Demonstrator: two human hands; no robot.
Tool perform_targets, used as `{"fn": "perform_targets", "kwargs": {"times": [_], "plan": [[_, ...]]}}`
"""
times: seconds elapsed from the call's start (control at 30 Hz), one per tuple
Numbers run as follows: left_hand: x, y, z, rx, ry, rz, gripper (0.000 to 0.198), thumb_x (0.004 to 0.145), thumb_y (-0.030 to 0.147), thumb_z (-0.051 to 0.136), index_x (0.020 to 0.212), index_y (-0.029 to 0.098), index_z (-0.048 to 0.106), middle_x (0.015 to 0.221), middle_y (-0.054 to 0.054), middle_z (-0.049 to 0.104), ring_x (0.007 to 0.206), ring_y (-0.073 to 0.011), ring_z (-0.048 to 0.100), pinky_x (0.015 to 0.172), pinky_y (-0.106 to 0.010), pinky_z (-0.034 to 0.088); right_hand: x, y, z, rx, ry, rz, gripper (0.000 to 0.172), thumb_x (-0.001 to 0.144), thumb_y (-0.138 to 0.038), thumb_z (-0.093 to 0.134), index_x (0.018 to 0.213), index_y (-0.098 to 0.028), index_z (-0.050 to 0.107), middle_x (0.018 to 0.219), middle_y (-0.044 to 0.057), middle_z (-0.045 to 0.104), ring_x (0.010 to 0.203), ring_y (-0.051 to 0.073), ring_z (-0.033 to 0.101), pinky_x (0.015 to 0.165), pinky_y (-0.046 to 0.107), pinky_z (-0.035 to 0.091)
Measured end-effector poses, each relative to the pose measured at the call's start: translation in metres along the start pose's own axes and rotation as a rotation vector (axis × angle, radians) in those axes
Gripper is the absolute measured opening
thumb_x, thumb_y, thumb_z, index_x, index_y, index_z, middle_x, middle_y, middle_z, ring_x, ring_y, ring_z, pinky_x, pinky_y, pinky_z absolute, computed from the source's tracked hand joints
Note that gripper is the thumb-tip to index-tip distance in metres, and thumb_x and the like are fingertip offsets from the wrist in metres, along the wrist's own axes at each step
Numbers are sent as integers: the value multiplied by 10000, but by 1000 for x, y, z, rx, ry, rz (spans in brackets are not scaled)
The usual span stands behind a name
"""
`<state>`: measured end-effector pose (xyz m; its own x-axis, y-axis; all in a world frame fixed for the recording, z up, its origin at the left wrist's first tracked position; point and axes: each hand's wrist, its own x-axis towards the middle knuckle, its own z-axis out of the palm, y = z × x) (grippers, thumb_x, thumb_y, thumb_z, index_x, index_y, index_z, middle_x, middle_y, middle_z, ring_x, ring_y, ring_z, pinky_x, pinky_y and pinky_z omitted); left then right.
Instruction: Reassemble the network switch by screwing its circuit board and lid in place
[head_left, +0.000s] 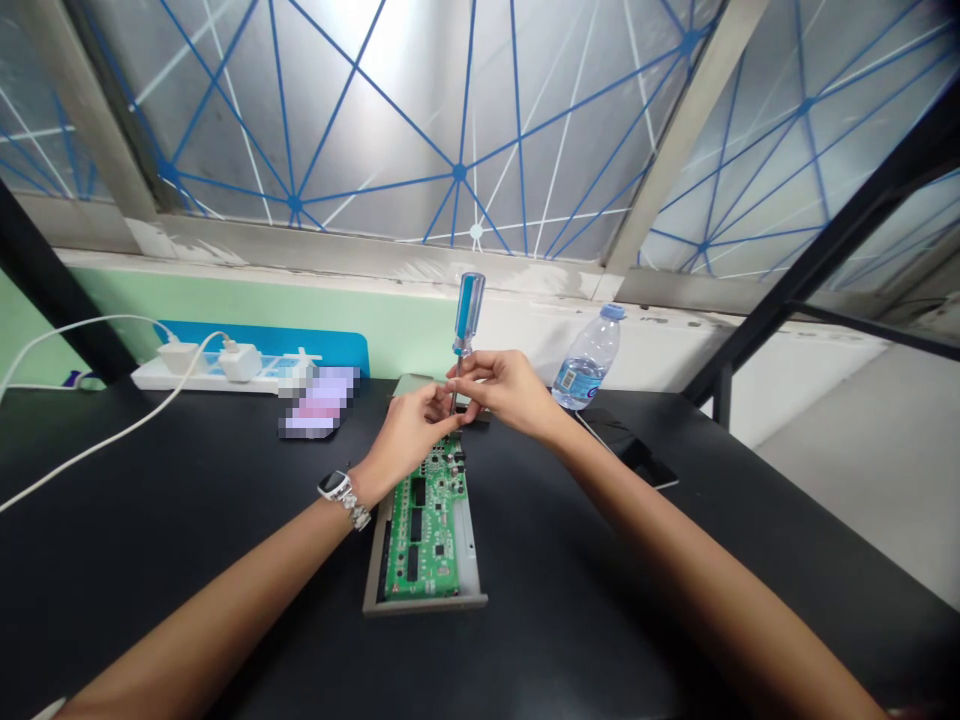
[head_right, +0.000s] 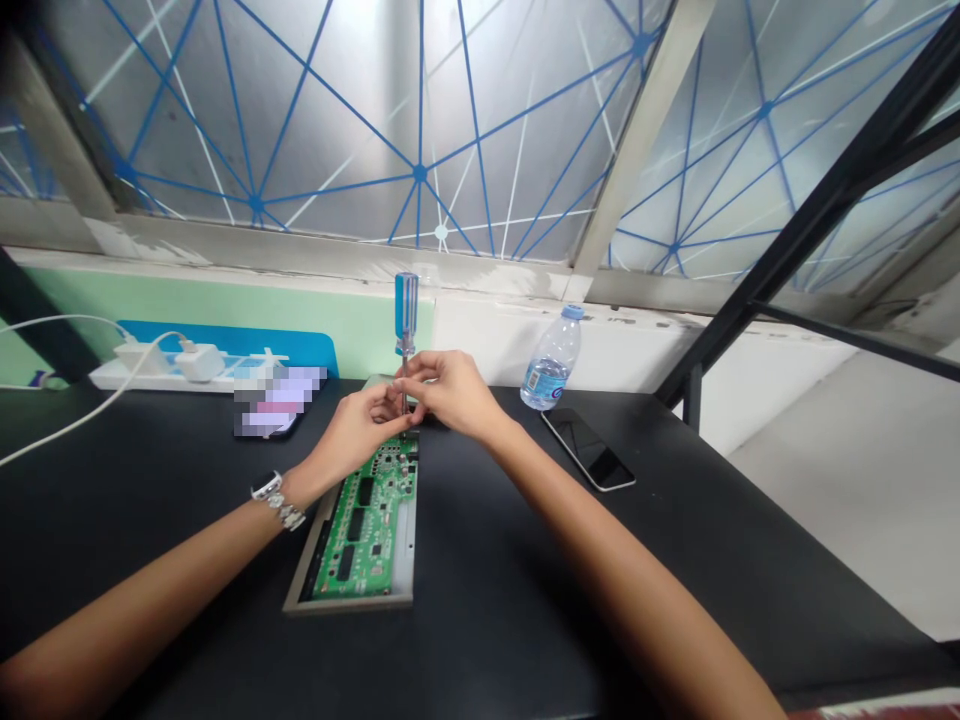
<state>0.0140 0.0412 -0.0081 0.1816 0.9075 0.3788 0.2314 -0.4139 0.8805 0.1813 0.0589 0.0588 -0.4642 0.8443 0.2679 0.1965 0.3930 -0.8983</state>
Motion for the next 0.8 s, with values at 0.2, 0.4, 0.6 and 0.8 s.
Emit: {"fn": "perform_targets", "kwargs": {"times": [0.2,0.4,0.6,0.8], "plan": [[1,-3,-1,-186,-24,-57,186,779,290,734,761,146,618,772,-50,709,784,-208,705,763,-316,534,1,6,2,-58,47,-32,266,784,-378,758,780,-154,615,685,15,675,510,133,661,504,239,519],[1,-4,-3,-289,-151,-46,191,839,316,685,844,125,683,912,-105,750,910,-239,710,876,-360,528,-1,0,-2,-7,-84,35,293,838,-301,702,1076,-153,616,1043,91,707,630,122,693,497,209,513],[1,-9,-6,-202,-226,27,208,918,320,591,812,155,662,921,-86,728,930,-238,698,911,-379,526,-3,-9,-7,86,-220,92,300,891,-238,618,1171,-133,599,1150,137,709,676,120,717,534,204,548],[1,-7,-6,-113,-258,73,200,952,290,528,964,154,674,1013,-91,715,1006,-241,677,961,-400,504,-1,-5,-7,46,-148,77,203,860,-261,660,1018,-135,642,889,79,746,631,127,715,515,194,525]]}}
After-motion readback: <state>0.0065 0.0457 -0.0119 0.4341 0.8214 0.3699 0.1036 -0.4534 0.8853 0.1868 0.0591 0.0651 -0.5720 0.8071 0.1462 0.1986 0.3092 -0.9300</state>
